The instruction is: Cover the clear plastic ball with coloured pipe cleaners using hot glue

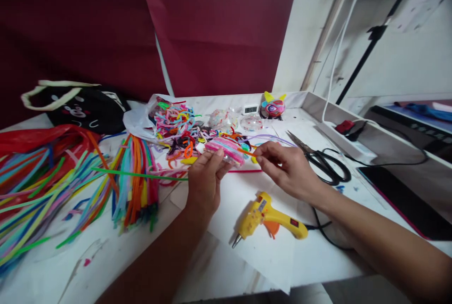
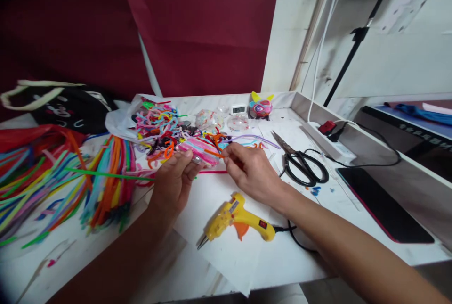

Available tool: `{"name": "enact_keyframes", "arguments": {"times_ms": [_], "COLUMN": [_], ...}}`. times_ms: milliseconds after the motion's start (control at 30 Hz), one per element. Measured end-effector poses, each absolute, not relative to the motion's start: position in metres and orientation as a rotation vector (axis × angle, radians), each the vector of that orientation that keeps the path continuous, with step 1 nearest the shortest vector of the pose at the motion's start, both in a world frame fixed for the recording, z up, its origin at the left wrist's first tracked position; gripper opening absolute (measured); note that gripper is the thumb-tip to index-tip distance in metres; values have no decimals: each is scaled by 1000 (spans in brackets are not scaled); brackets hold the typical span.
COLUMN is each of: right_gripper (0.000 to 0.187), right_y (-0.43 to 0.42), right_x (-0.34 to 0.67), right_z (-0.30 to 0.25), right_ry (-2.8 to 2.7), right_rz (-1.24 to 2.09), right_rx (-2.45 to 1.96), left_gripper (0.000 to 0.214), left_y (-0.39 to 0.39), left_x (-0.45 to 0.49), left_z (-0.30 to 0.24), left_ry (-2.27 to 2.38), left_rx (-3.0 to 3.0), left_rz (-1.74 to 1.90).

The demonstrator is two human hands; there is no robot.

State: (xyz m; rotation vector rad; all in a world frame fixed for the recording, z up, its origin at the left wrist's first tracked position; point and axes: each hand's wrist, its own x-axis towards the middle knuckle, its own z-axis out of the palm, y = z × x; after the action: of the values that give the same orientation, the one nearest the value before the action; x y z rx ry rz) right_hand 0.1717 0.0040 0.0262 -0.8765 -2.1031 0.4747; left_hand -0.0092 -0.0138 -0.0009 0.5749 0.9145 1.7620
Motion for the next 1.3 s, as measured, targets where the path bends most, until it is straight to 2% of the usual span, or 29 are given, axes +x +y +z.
{"name": "enact_keyframes", "arguments": {"times_ms": [167,433,1300], "right_gripper": [7,7,10], "right_y": [-5,-10,-13], "right_x": [163,159,152], "right_z": [19,12,12], "right_ry": [-2123,-2118,-2104], "right_rz": [316,261,376], "right_rx": [-818,-816,-902], "left_gripper": [26,25,25], "left_y": [-18,-21,-21], "left_x": [-6,-1,3], "left_z": [0,3,0], "left_ry": [916,930,981], "left_rx": [620,630,664], "left_rz": [1759,1761,1771]}}
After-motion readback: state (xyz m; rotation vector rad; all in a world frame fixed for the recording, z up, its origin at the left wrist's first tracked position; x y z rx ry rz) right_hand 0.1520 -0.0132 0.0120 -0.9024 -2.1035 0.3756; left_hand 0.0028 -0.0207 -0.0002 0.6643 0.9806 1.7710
